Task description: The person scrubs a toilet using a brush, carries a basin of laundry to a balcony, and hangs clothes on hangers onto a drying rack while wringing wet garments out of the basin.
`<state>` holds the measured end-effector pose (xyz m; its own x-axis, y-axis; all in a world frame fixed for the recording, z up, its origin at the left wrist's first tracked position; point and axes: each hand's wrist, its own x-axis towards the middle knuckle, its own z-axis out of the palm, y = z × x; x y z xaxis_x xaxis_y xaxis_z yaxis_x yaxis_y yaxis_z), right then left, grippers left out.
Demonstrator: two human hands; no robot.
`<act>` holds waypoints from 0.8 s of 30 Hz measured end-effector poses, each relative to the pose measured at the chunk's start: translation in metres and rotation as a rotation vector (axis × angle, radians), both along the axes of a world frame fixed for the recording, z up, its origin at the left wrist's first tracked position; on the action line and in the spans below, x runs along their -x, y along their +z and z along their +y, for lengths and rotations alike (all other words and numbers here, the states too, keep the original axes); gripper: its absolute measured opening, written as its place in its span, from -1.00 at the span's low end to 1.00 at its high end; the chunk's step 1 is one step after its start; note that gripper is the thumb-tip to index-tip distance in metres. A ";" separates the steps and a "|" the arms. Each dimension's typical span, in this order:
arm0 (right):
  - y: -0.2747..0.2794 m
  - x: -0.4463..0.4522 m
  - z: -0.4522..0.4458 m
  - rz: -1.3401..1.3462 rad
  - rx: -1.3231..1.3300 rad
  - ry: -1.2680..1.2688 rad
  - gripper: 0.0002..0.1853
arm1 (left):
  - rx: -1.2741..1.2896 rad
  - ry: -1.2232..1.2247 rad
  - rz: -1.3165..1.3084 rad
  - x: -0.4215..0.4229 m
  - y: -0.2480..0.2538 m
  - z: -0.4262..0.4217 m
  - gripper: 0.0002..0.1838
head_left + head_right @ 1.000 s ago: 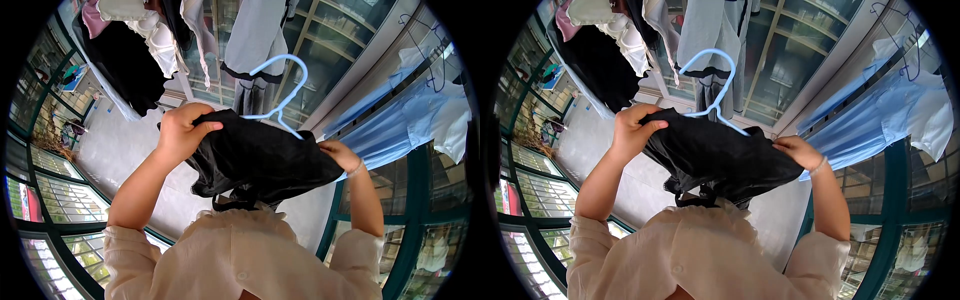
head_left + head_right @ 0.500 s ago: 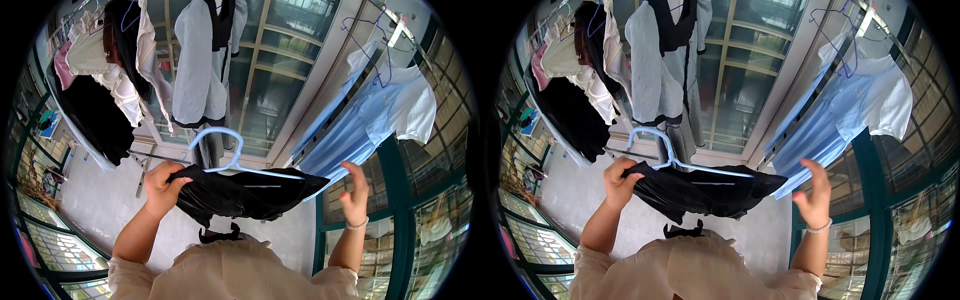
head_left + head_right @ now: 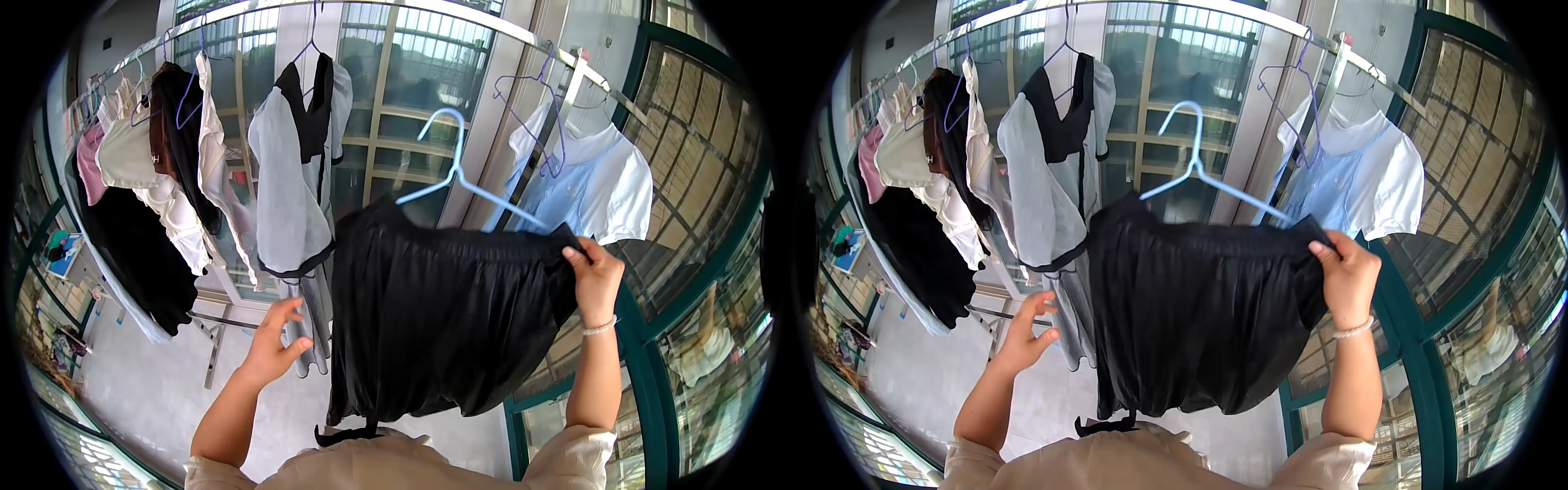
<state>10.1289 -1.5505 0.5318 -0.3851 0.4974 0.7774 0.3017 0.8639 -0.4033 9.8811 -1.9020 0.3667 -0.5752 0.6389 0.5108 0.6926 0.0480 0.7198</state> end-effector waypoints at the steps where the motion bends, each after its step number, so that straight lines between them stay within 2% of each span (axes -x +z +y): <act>1: 0.010 0.005 0.011 0.085 -0.119 -0.082 -0.73 | 0.046 0.017 -0.042 -0.003 -0.006 -0.008 -0.40; 6: 0.083 0.045 0.028 0.239 -0.332 -0.371 -0.66 | 0.054 0.086 -0.169 -0.015 -0.057 -0.042 -0.64; 10: 0.126 0.098 0.017 0.243 -0.339 -0.535 -0.70 | 0.068 0.167 -0.345 -0.036 -0.092 -0.061 -0.74; 12: 0.128 0.132 0.018 0.176 -0.362 -0.455 -0.73 | 0.104 0.199 -0.405 -0.044 -0.106 -0.072 -0.77; 14: 0.120 0.158 0.004 0.006 -0.284 -0.403 -0.73 | 0.142 0.246 -0.434 -0.052 -0.119 -0.084 -0.79; 16: 0.100 0.163 -0.009 -0.170 -0.313 -0.248 -0.70 | 0.149 0.281 -0.449 -0.059 -0.129 -0.096 -0.76; 20: 0.106 0.140 0.001 -0.147 -0.158 0.007 -0.48 | 0.190 0.357 -0.523 -0.070 -0.150 -0.120 -0.79; 22: 0.135 0.124 0.046 0.110 -0.211 -0.147 -0.51 | 0.212 0.392 -0.481 -0.075 -0.160 -0.127 -0.80; 23: 0.151 0.118 0.087 0.155 -0.364 -0.347 -0.60 | 0.227 0.410 -0.463 -0.078 -0.160 -0.130 -0.80; 24: 0.165 0.109 0.132 0.167 -0.496 -0.441 -0.70 | 0.262 0.436 -0.435 -0.081 -0.159 -0.130 -0.81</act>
<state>10.0202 -1.4189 0.6963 -0.0833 0.1498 0.9852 0.6358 0.7693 -0.0632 9.9626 -2.0320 0.2081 -0.9276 0.3721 0.0338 0.2194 0.4690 0.8555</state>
